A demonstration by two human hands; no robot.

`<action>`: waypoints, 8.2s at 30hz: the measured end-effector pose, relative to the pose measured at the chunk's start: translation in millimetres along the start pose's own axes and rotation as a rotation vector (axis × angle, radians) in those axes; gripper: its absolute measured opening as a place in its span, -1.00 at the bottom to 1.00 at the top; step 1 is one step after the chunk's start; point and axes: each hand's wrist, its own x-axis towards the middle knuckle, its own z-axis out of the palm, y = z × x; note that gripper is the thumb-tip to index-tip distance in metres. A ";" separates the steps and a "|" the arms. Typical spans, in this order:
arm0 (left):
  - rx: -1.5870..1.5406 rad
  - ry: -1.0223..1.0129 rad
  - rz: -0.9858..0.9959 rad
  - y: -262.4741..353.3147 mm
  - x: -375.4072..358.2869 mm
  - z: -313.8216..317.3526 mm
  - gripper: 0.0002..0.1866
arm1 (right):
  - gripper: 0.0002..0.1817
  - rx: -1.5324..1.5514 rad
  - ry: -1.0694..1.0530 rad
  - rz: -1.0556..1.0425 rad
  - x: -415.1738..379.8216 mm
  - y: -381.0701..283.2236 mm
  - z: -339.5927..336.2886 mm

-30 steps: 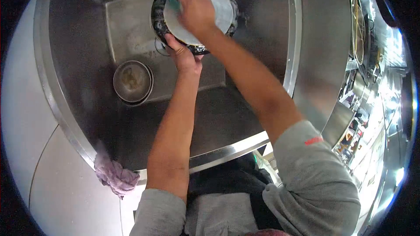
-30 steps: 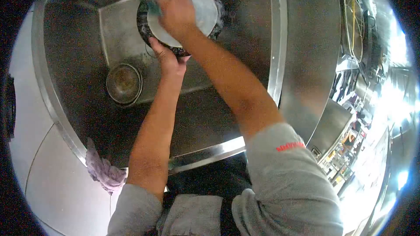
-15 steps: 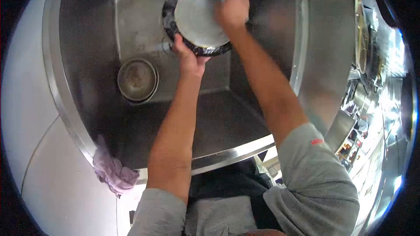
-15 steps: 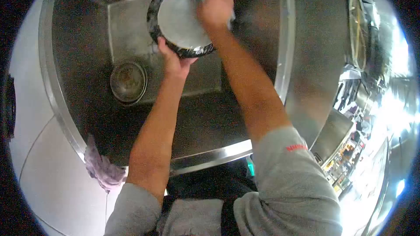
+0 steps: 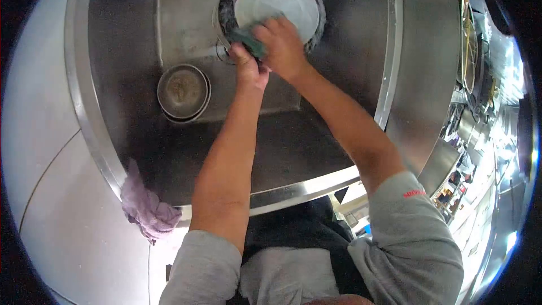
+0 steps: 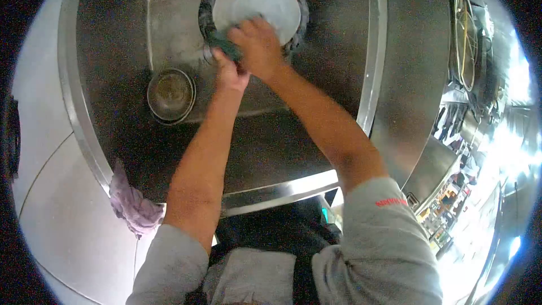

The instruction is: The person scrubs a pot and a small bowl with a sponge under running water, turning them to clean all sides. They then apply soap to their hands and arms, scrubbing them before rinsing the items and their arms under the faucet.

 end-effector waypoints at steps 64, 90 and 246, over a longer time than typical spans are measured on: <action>-0.118 -0.006 -0.006 -5.0 19.9 -22.3 -0.01 | -0.42 -0.098 0.078 0.557 62.8 74.0 -6.6; -0.093 0.078 0.000 -4.9 21.7 -27.9 0.07 | -0.57 -0.145 0.162 0.442 49.0 58.6 -4.4; 1.263 0.200 0.419 79.1 -96.7 55.3 -0.43 | -0.69 -0.588 -0.383 0.489 194.6 188.6 -246.1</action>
